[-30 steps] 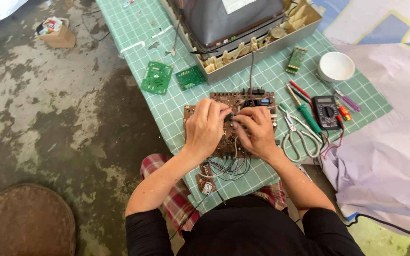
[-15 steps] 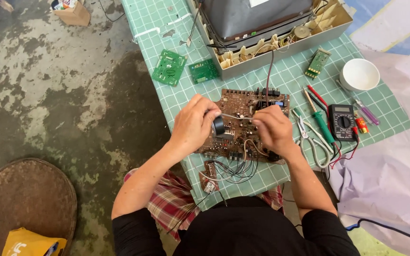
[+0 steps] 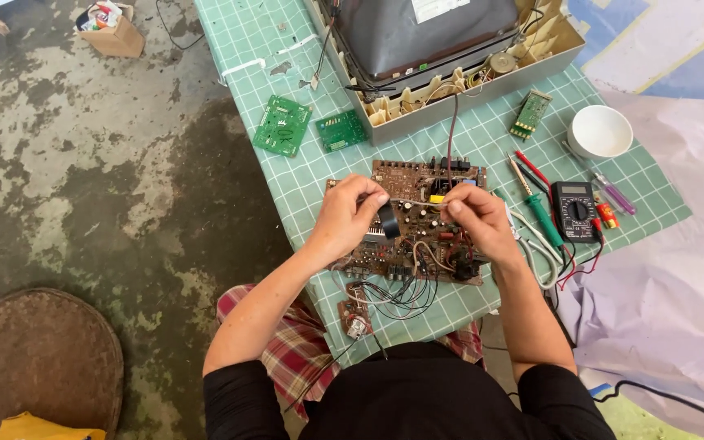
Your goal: Applying electrical tape to components and wires on a circuit board for insulation.
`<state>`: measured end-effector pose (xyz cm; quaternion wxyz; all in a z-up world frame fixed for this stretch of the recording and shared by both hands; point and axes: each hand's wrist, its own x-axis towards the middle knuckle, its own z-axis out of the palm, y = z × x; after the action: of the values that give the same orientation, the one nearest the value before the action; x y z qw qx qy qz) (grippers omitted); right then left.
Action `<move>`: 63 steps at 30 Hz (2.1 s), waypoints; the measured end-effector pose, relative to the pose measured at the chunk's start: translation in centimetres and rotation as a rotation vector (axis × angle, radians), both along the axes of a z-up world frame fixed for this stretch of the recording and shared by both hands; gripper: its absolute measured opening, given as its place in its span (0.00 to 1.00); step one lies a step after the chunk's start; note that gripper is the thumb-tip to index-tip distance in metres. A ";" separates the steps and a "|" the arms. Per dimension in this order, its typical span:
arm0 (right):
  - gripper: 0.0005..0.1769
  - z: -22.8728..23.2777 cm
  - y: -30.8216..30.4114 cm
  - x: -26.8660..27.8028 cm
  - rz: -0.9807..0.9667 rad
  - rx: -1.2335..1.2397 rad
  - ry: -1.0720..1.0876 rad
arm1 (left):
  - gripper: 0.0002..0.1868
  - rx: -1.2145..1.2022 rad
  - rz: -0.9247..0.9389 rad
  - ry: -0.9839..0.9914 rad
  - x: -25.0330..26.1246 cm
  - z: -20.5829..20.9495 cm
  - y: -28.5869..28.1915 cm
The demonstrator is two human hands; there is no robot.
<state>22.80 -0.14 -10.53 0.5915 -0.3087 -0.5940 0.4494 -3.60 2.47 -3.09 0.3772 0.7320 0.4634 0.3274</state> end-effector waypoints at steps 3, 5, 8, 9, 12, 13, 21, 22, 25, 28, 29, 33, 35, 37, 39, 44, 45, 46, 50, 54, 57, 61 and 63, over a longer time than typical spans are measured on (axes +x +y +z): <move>0.08 1.1 0.1 -0.6 0.060 0.121 -0.103 | 0.06 0.035 0.006 0.007 0.1 1.7 -0.4; 0.08 1.8 0.0 -0.9 0.071 0.136 -0.127 | 0.06 0.008 0.015 0.011 -0.1 2.3 -0.4; 0.11 -0.3 0.9 -0.8 0.106 0.113 0.007 | 0.06 -0.075 -0.015 0.040 0.1 1.9 -0.5; 0.13 -1.6 1.3 -0.6 0.132 0.070 0.165 | 0.05 -0.136 -0.052 0.064 0.3 1.6 -0.7; 0.13 -1.0 2.4 -1.1 -0.011 0.087 0.101 | 0.07 -0.177 -0.064 -0.010 0.3 0.1 -0.7; 0.13 -0.2 2.0 -1.3 -0.004 0.087 0.096 | 0.07 -0.176 -0.058 -0.016 0.1 -0.3 -0.5; 0.12 -0.4 -0.6 -2.5 -0.602 0.920 -0.676 | 0.08 -0.087 0.057 -0.097 0.4 0.1 0.1; 0.12 0.0 -0.6 -3.0 -0.605 0.919 -0.678 | 0.08 -0.087 0.053 -0.098 0.8 0.0 0.0; 0.25 1.7 -0.8 -4.3 -0.654 0.988 -0.861 | 0.08 -0.147 0.037 -0.115 1.5 0.9 -0.5; 0.19 3.1 -1.3 -5.2 -0.674 0.998 -0.919 | 0.07 -0.112 -0.021 -0.236 1.6 2.0 -1.0; 0.16 3.2 -1.3 -5.3 -0.648 1.000 -0.890 | 0.06 -0.064 -0.047 -0.279 1.7 1.5 -1.0; 0.08 1.4 -1.3 -4.7 -0.577 0.959 -0.715 | 0.05 -0.043 -0.057 -0.372 2.1 1.9 -1.9; 0.09 1.0 -1.3 -4.5 -0.564 0.926 -0.644 | 0.05 0.053 -0.053 -0.370 2.3 1.2 -1.8; 0.10 0.4 -1.5 -4.3 -0.547 0.893 -0.573 | 0.04 0.148 -0.046 -0.369 2.4 1.0 -1.9; 0.08 -0.2 -1.6 -4.0 -0.517 0.811 -0.455 | 0.05 0.128 -0.066 -0.397 2.4 1.6 -2.1; 0.08 -1.7 -2.2 -3.1 -0.395 0.662 -0.292 | 0.06 0.212 -0.072 -0.421 2.3 1.2 -1.7; 0.09 -1.5 -2.5 -3.1 -0.370 0.638 -0.257 | 0.06 0.235 -0.096 -0.394 2.3 0.8 -1.6; 0.09 -1.5 -2.5 -3.0 -0.374 0.638 -0.257 | 0.06 0.235 -0.100 -0.393 2.2 0.9 -1.8; 0.12 -0.8 -2.7 -2.9 -0.323 0.549 -0.252 | 0.07 0.244 -0.324 -0.178 1.8 1.8 -2.4; 0.15 -1.2 -2.4 -2.5 -0.252 0.485 -0.179 | 0.11 0.276 -0.397 -0.013 1.8 2.3 -2.7; 0.14 0.5 -3.0 -2.1 -0.226 0.480 -0.230 | 0.11 0.265 -0.416 0.056 1.5 3.1 -2.9; 0.11 2.1 -3.6 -2.3 -0.277 0.587 -0.351 | 0.10 0.318 -0.432 0.149 1.9 2.9 -2.8; 0.16 3.5 -3.9 -2.4 -0.330 0.750 -0.491 | 0.08 0.440 -0.420 0.224 1.9 3.0 -2.7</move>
<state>20.38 -4.05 -7.08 0.5677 -0.2613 -0.7805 0.0176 -1.67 -0.22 -0.08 0.2162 0.9070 0.2589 0.2521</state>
